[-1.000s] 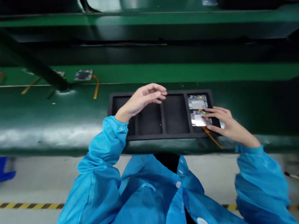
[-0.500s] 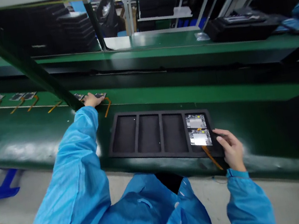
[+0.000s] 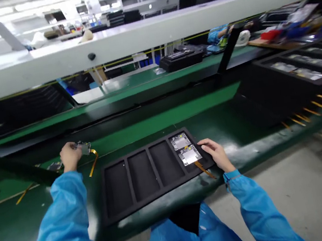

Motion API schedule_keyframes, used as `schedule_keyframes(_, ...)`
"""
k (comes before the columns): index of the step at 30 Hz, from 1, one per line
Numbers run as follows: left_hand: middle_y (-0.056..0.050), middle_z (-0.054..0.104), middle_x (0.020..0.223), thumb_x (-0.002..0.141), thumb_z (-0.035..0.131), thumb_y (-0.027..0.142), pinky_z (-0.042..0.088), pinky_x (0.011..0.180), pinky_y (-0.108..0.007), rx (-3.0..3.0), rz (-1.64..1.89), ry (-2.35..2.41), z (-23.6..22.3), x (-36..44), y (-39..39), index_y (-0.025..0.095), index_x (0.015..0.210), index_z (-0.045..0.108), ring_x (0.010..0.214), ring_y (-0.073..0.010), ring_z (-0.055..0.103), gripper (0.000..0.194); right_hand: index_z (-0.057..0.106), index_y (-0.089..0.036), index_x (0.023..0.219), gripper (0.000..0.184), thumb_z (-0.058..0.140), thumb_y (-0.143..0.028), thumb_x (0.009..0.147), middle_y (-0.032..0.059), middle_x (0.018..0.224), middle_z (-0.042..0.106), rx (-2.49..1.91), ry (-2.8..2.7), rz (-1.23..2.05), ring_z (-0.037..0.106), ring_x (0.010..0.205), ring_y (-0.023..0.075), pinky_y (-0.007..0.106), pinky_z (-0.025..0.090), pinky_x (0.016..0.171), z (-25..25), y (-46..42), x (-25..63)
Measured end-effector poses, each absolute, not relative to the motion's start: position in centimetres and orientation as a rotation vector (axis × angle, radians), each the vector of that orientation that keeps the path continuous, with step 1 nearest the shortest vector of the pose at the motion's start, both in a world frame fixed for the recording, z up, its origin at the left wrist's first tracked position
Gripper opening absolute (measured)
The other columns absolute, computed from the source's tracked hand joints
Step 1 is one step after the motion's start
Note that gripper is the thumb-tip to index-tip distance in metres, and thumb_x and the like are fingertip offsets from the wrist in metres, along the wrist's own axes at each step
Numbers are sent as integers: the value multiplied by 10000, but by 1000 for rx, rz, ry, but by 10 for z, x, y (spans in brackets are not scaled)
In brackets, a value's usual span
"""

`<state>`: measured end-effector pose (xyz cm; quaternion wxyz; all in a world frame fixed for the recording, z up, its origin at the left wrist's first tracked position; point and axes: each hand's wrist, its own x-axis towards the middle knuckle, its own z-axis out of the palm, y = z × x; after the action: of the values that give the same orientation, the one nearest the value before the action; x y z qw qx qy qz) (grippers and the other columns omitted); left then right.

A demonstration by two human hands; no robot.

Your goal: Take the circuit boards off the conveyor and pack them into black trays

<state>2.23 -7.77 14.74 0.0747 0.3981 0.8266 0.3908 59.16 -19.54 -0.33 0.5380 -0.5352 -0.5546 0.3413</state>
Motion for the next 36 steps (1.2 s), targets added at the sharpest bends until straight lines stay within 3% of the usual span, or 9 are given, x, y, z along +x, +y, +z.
schedule_keyframes(4, 43, 597, 743, 696, 803, 142, 625, 681, -349, 1053, 1612, 1933, 153, 70, -88, 211, 835, 512, 755, -213, 687, 330, 769, -219, 888, 415, 780, -631, 838, 70, 920, 797, -1279, -1230, 776, 731, 876, 257, 384, 597, 811, 6, -194, 586)
schedule_keyframes(7, 15, 661, 871, 653, 907, 343, 651, 597, -317, 1083, 1655, 1413, 138, 125, -101, 218, 922, 507, 792, -200, 706, 498, 758, -225, 868, 389, 753, -614, 877, 70, 877, 776, -1287, -1202, 631, 719, 851, 254, 376, 594, 789, 29, -202, 570)
schedule_keyframes(11, 6, 666, 947, 598, 984, 468, 695, 632, -329, 1094, 1445, 1037, 104, 208, -124, 222, 965, 504, 834, -183, 705, 652, 782, -250, 961, 257, 676, -482, 986, 83, 974, 766, -1212, -1361, 468, 717, 905, 254, 385, 606, 823, 71, -221, 532)
schedule_keyframes(16, 12, 636, 956, 658, 1009, 529, 715, 715, -321, 1030, 1235, 814, 60, 268, -154, 215, 942, 493, 871, -158, 682, 667, 778, -249, 1059, 202, 694, -408, 966, 77, 991, 777, -1226, -1507, 524, 726, 855, 237, 366, 633, 780, 85, -225, 488)
schedule_keyframes(22, -3, 633, 952, 639, 1010, 636, 711, 727, -319, 962, 1135, 694, 39, 276, -169, 210, 909, 493, 894, -168, 683, 723, 779, -225, 1043, 273, 752, -466, 918, 90, 997, 783, -1302, -1405, 553, 734, 803, 223, 353, 649, 721, 55, -215, 476)
schedule_keyframes(28, -3, 620, 939, 696, 991, 617, 697, 778, -317, 1004, 1149, 636, 46, 278, -175, 206, 892, 523, 887, -165, 685, 653, 788, -220, 994, 374, 817, -573, 875, 91, 964, 788, -1302, -1289, 569, 757, 837, 242, 365, 668, 743, 47, -211, 474)
schedule_keyframes(36, -15, 645, 963, 760, 947, 639, 643, 823, -304, 1085, 1133, 612, 39, 279, -179, 196, 900, 559, 804, -144, 723, 605, 830, -217, 964, 351, 820, -556, 870, 98, 952, 809, -1323, -1286, 507, 763, 819, 256, 397, 665, 778, 50, -212, 478)
